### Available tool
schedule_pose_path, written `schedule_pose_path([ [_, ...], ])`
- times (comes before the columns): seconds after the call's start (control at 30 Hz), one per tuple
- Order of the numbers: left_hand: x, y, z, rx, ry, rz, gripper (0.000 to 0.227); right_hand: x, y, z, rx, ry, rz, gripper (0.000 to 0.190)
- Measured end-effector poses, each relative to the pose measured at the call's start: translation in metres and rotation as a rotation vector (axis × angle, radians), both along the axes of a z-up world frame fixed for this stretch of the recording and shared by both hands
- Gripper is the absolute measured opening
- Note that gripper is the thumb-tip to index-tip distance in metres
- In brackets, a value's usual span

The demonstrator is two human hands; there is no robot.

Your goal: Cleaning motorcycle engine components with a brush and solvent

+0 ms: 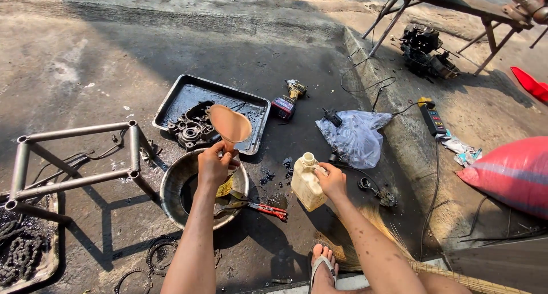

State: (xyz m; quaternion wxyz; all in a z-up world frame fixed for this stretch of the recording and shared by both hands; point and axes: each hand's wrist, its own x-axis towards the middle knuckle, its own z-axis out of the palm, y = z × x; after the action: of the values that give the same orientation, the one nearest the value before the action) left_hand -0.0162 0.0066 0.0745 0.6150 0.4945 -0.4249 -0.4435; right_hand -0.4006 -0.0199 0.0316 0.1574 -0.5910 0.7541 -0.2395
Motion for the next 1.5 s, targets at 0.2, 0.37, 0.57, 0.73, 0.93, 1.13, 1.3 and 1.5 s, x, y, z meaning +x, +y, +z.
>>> schedule_pose_path([
  [0.2, -0.019, -0.012, 0.006, -0.001, -0.061, -0.047, 0.006, -0.053, 0.030, -0.075, -0.099, -0.220, -0.242, 0.034],
  [0.37, -0.053, -0.026, 0.012, 0.020, -0.141, -0.130, 0.011, -0.085, 0.044, -0.062, -0.071, -0.293, -0.278, 0.034],
  [0.57, -0.092, -0.038, 0.023, 0.019, -0.150, -0.250, 0.011, -0.106, 0.010, 0.018, 0.127, 0.044, -0.244, 0.040],
  [0.73, -0.113, -0.052, 0.013, -0.004, -0.200, -0.308, 0.009, -0.129, -0.024, 0.037, 0.280, 0.060, -0.070, 0.036],
  [0.93, -0.133, -0.055, 0.003, 0.064, -0.183, -0.327, 0.007, -0.133, -0.043, 0.021, 0.358, 0.063, 0.088, 0.049],
  [1.13, -0.141, -0.057, -0.038, 0.086, -0.349, -0.281, 0.005, -0.103, -0.048, 0.003, 0.277, -0.477, 0.199, 0.063],
  [1.3, -0.138, -0.053, -0.056, 0.123, -0.396, -0.240, 0.004, -0.102, -0.051, -0.022, 0.246, -0.546, 0.173, 0.060],
  [1.5, -0.142, -0.059, -0.066, 0.099, -0.351, -0.235, 0.005, -0.102, -0.048, 0.014, 0.141, 0.205, 0.565, 0.050],
])
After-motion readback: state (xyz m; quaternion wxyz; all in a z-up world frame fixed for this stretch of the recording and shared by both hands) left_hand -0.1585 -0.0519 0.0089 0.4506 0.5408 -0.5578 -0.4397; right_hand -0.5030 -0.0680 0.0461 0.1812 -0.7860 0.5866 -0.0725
